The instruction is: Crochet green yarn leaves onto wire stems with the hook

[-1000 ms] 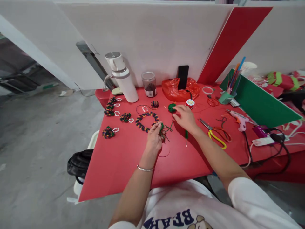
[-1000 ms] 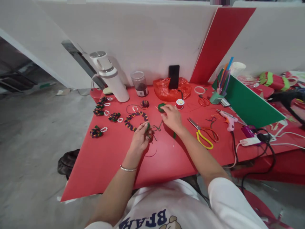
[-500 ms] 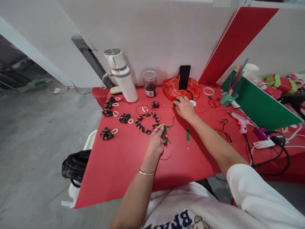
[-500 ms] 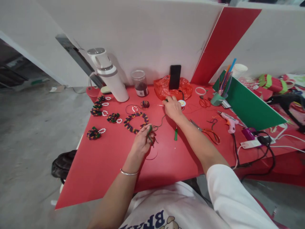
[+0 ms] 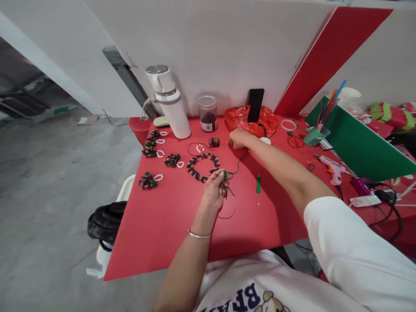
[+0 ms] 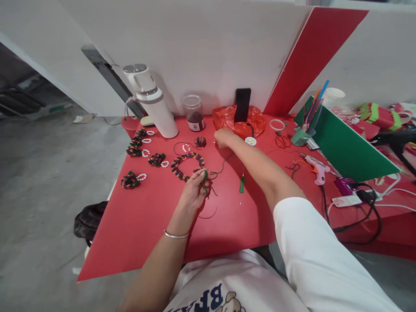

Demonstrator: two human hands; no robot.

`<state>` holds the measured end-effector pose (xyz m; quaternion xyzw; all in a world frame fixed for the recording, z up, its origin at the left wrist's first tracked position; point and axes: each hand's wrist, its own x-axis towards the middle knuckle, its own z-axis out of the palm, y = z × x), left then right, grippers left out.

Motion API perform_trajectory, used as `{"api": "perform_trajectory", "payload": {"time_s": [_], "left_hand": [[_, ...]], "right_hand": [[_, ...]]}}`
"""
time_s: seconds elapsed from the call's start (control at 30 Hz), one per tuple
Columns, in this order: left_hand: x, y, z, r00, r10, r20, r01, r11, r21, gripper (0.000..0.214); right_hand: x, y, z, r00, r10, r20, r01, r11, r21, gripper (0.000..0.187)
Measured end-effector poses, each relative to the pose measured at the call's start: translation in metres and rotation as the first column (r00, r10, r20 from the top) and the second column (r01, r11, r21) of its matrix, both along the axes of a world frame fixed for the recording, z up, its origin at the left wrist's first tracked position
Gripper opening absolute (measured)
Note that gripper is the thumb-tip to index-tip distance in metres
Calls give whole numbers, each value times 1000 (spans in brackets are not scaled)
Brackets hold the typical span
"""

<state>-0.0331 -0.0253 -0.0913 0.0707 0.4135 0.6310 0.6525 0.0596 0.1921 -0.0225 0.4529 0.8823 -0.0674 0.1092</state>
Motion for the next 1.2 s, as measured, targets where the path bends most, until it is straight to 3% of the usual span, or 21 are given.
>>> {"api": "perform_trajectory", "payload": {"time_s": [0.07, 0.1, 0.17, 0.23, 0.4, 0.5, 0.6, 0.7, 0.8, 1.0, 1.07, 1.13, 1.2], "left_hand": [[-1, 0, 0, 1000, -1, 14, 1, 1000, 3, 42], [-1, 0, 1, 1000, -3, 19, 3, 1000, 5, 43], [-1, -1, 1, 1000, -11, 28, 11, 1000, 6, 45], [0, -3, 2, 999, -21, 31, 21, 1000, 7, 47], [3, -5, 1, 999, -35, -19, 36, 999, 26, 47], [4, -5, 1, 998, -47, -49, 50, 998, 48, 45], [5, -7, 2, 997, -73, -35, 76, 994, 73, 46], [7, -8, 3, 993, -114, -12, 115, 990, 83, 46], [10, -7, 3, 993, -110, -46, 113, 990, 83, 44], [14, -5, 2, 977, -5, -214, 30, 993, 112, 37], [15, -5, 0, 968, -10, -252, 40, 993, 115, 34], [16, -6, -2, 953, -26, -302, 59, 993, 101, 31], [16, -6, -5, 925, -27, -378, 66, 994, 89, 27]], "right_hand": [[13, -3, 5, 992, 5, -126, -13, 998, -58, 29], [21, -7, 8, 952, -29, -303, -4, 994, -108, 29], [37, -18, 11, 770, -154, -619, -1, 970, -242, 27], [53, -33, 12, 553, -306, -775, -23, 924, -381, 24], [83, -72, 7, 105, -513, -852, -100, 847, -522, 32], [96, -97, -5, -35, -580, -814, -109, 812, -574, 37], [102, -123, -28, -79, -669, -739, -140, 742, -656, 45], [98, -147, -51, -73, -735, -674, -216, 672, -709, 49], [90, -165, -64, -19, -773, -634, -286, 611, -738, 44], [77, -177, -69, 152, -714, -683, -230, 647, -727, 38], [78, -175, -69, 133, -764, -632, -249, 591, -767, 37], [82, -172, -70, 66, -829, -555, -290, 517, -806, 35], [86, -167, -70, -25, -862, -507, -319, 487, -813, 34]]}}
